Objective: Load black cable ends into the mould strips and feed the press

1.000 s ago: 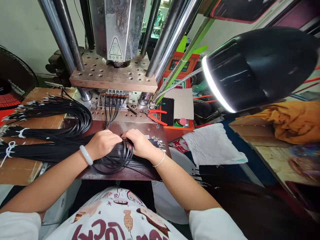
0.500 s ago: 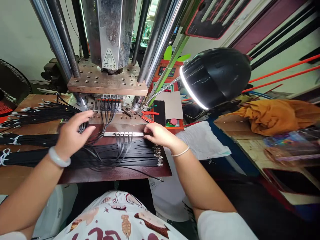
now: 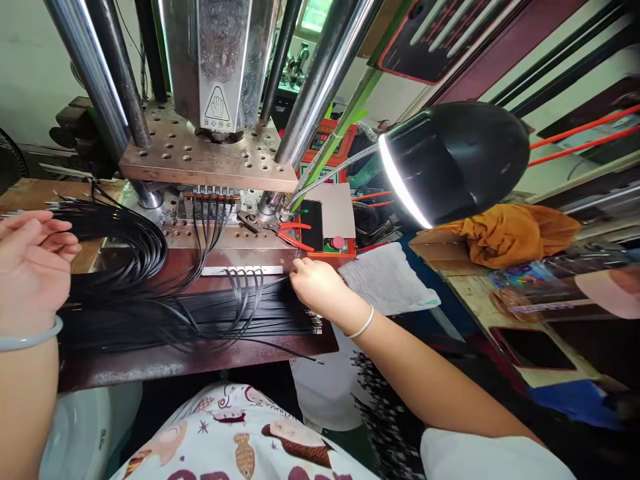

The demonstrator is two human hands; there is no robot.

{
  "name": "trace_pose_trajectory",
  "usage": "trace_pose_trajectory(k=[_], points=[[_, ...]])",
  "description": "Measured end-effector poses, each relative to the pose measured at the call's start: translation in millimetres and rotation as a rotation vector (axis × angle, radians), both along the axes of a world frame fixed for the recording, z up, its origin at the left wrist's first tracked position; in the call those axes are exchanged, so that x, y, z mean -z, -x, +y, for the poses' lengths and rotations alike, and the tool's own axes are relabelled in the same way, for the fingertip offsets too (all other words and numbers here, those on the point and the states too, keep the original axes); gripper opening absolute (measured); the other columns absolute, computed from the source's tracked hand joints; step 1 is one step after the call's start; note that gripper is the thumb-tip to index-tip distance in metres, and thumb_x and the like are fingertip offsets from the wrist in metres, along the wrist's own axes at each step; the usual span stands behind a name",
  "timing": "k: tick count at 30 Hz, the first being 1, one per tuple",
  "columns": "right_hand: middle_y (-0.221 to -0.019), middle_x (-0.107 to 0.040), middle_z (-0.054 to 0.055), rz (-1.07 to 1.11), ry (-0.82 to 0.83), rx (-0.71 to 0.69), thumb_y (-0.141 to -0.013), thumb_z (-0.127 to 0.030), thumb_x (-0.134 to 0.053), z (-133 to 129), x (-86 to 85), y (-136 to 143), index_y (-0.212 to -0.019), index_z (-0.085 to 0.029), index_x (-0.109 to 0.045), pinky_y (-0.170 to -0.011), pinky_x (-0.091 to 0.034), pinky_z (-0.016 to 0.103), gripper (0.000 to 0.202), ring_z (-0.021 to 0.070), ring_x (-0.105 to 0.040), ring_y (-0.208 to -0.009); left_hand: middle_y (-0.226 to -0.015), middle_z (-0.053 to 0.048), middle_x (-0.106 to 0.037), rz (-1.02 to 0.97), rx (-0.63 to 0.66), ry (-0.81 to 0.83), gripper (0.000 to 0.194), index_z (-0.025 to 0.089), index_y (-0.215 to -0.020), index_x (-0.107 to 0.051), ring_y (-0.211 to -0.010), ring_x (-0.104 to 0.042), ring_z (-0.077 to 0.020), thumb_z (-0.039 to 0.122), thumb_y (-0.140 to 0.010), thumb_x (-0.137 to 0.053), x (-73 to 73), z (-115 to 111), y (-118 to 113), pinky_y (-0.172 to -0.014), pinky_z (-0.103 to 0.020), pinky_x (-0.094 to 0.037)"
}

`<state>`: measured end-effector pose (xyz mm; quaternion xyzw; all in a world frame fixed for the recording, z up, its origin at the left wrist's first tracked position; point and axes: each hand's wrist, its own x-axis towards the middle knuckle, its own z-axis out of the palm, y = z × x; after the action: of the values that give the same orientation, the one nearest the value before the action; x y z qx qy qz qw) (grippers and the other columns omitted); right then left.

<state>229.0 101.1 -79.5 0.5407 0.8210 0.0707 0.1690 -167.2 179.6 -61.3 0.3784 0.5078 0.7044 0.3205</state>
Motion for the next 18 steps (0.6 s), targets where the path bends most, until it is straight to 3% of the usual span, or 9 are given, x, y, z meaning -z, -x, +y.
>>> trace_pose_trajectory(k=[6,12,16,18], points=[[-0.081,-0.066,0.017,-0.046,0.094,0.023,-0.084,-0.007,-0.049,-7,-1.6,7,-0.08,-0.01,-0.07,-0.057,-0.029,0.035,0.022,0.0283,-0.061,-0.077,-0.067,0.003,-0.066,0.027,0.138,0.036,0.016,0.02,-0.069,-0.064,-0.059,-0.057,-0.0129,0.022,-0.057,-0.074,9.6,-1,0,-0.051,-0.026,-0.045],[-0.088,-0.065,0.016,-0.021,-0.008,0.02,-0.083,-0.005,-0.05,-16,-10.6,-1,-0.084,-0.01,-0.069,-0.059,-0.031,0.034,0.02,0.0259,-0.06,-0.081,-0.07,0.0,-0.067,0.003,0.192,0.021,0.013,0.019,-0.074,-0.067,-0.063,-0.06,-0.015,0.019,-0.063,-0.074,13.5,-2,2,-0.051,-0.026,-0.046],[-0.086,-0.065,0.016,0.016,-0.013,0.021,-0.083,-0.004,-0.05,-20,0.6,-2,-0.081,-0.01,-0.069,-0.058,-0.033,0.033,0.02,0.0247,-0.06,-0.076,-0.072,-0.001,-0.068,0.001,0.226,0.066,0.012,0.018,-0.076,-0.068,-0.065,-0.06,-0.0149,0.017,-0.064,-0.072,14.5,-2,1,-0.052,-0.025,-0.047],[-0.08,-0.065,0.015,0.094,-0.089,0.092,-0.084,-0.005,-0.048,-17,11.2,-2,-0.08,-0.009,-0.068,-0.056,-0.034,0.032,0.021,0.0237,-0.06,-0.07,-0.074,-0.001,-0.067,-0.016,0.228,0.077,0.014,0.017,-0.074,-0.067,-0.065,-0.061,-0.0151,0.016,-0.062,-0.073,14.7,-3,0,-0.052,-0.025,-0.047]])
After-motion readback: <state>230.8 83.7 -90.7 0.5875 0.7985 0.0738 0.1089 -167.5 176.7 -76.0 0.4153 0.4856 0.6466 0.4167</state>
